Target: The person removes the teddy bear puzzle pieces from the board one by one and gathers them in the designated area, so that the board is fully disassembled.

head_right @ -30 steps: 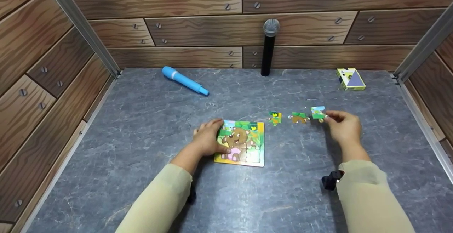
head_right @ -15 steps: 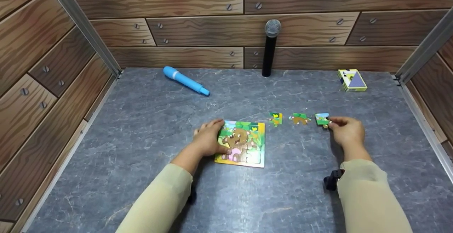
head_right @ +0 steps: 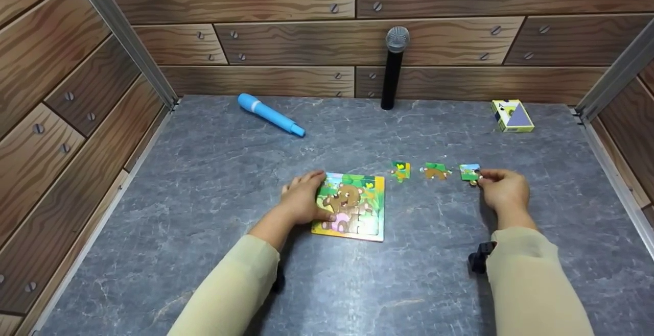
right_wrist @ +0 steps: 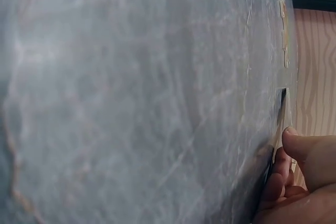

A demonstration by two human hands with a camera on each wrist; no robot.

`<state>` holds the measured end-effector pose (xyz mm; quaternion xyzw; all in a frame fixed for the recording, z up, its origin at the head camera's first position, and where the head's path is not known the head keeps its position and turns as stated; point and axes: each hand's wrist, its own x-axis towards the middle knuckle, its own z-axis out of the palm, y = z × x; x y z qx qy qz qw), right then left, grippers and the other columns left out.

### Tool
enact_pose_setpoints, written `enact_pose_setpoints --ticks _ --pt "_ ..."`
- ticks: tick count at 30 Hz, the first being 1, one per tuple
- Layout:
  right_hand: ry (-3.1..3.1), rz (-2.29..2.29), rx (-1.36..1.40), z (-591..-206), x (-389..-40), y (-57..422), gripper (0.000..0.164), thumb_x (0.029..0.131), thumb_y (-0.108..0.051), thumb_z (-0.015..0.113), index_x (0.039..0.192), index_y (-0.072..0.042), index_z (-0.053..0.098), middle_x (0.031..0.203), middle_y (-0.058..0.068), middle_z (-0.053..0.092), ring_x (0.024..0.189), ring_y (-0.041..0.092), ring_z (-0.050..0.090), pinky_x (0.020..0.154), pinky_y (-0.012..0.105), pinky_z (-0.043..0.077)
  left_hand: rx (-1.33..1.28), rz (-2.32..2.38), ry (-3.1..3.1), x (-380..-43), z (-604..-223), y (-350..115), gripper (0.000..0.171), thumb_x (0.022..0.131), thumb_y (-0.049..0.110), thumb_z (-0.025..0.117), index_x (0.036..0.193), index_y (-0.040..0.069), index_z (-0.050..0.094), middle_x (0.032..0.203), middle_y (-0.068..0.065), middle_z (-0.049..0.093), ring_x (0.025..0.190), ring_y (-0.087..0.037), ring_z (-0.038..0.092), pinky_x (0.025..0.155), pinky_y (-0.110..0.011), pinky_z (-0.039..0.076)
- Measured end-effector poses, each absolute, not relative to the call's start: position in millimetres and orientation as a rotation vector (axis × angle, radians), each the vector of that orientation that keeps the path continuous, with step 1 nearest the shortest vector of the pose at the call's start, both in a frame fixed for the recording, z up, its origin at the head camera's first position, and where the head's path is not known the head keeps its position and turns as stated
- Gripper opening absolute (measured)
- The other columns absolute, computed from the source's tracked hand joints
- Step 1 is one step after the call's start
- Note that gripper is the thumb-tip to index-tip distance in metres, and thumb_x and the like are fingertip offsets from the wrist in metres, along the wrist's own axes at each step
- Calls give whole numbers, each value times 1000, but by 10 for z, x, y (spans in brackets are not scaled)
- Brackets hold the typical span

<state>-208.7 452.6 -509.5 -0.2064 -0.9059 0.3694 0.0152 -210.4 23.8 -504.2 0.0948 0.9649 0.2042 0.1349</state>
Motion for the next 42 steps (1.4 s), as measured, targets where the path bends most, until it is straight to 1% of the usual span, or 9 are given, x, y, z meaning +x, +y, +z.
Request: enact_pose_setpoints --ticks 5,9,14,18,22,25,30,34,42 --pt "-2857 1048 -593 -5096 -2089 4546 37 105 -14 64 132 10 67 99 9 76 83 8 55 70 24 43 277 578 2794 -2115 -5042 253 113 75 60 92 166 22 38 169 6 36 153 -25 34 120 -50 26" --pt "-2879 1010 -575 -5088 -2088 4561 36 105 -15 64 131 11 67 112 24 74 87 14 58 72 27 43 290 585 2800 -2120 -5040 253 113 75 59 92 166 21 38 169 5 36 153 -26 34 120 -50 26" --pt "-2883 1009 -583 -5094 -2085 4564 37 105 -14 63 131 11 67 118 28 72 96 27 63 73 27 43 291 580 2789 -2135 -5060 262 113 75 59 92 167 21 37 170 6 35 154 -26 32 121 -51 25" --pt "-2877 1028 -623 -5093 -2076 4546 39 106 -14 60 135 12 64 129 32 66 114 43 62 77 30 45 298 569 2793 -2136 -5059 264 112 76 59 91 167 21 37 170 6 35 154 -27 32 121 -52 26" --pt "-2852 1084 -703 -5086 -2056 4515 41 108 -13 54 142 10 60 139 35 59 123 46 57 84 36 47 306 580 2806 -2111 -5036 255 111 75 59 92 165 20 40 169 6 37 152 -25 34 120 -51 26" --pt "-2804 1138 -771 -5088 -2040 4497 42 108 -13 53 145 7 59 136 30 61 112 32 61 80 29 48 309 591 2799 -2107 -5025 251 112 75 60 91 165 19 40 169 6 36 152 -25 33 121 -52 25" --pt "-2684 1272 -818 -5084 -2009 4481 45 106 -12 60 146 6 59 104 -2 66 84 -1 52 67 12 46 309 591 2798 -2111 -5023 247 112 75 59 91 166 19 39 170 5 35 153 -26 33 121 -53 25" --pt "-2596 1354 -830 -5074 -1988 4412 46 103 -13 63 145 7 59 90 -16 58 81 -4 49 67 11 46 305 586 2801 -2107 -5030 243 111 75 60 91 165 19 40 169 6 36 153 -26 33 121 -52 26" --pt "-2443 1396 -762 -5039 -1952 4077 43 101 -13 67 137 8 65 82 -20 54 78 -4 51 66 11 45 297 594 2799 -2115 -5073 227 111 75 60 91 165 19 41 169 5 36 153 -26 33 121 -52 25"
